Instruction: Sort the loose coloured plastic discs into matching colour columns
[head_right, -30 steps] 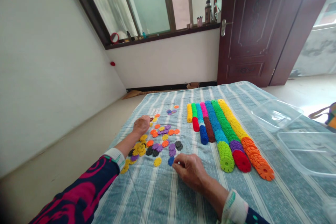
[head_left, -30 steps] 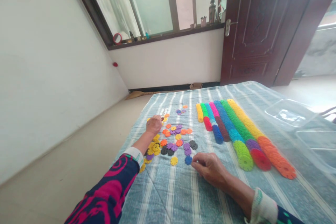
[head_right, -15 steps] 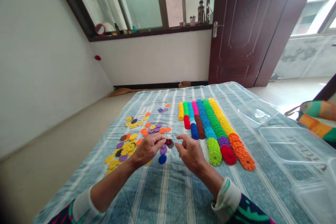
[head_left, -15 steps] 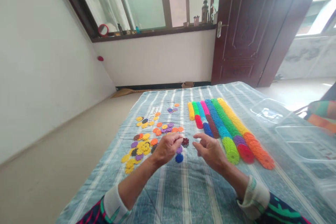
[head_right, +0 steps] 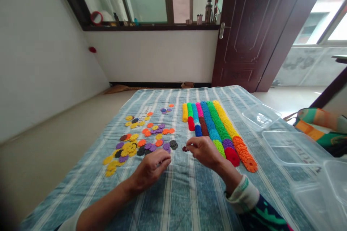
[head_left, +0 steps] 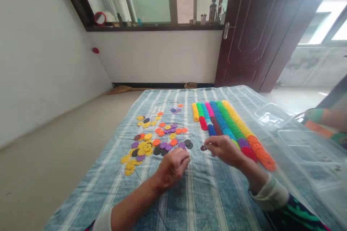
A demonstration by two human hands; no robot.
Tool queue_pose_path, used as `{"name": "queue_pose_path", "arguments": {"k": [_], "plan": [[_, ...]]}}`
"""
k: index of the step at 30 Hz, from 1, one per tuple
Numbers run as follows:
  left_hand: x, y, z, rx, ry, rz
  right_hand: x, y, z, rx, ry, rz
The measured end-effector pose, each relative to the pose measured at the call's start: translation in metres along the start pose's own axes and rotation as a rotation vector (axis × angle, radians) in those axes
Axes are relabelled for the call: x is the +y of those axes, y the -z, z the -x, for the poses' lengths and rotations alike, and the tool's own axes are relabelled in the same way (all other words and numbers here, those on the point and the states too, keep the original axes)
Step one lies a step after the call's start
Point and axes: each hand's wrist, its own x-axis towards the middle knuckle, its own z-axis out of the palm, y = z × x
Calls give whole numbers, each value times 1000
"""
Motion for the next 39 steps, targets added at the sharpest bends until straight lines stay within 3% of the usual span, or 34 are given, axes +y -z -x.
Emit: {"name": "queue_pose_path", "arguments": {"k": [6,10,23,31,39], "plan": [[-27,19,21,81,-89,-156,27,55,-7,142,-83,385],[-43,18,30,174,-130,-219,41,73,-16,130,-168,614],[-49,7,37,235,-144,-196,41,61,-30,-27,-218,682],[-37,16,33,207,-149,-235,36,58,-30,-6,-258,757],[-39,16,33,209,-146,-237,26,55,-23,18,-291,825]]}}
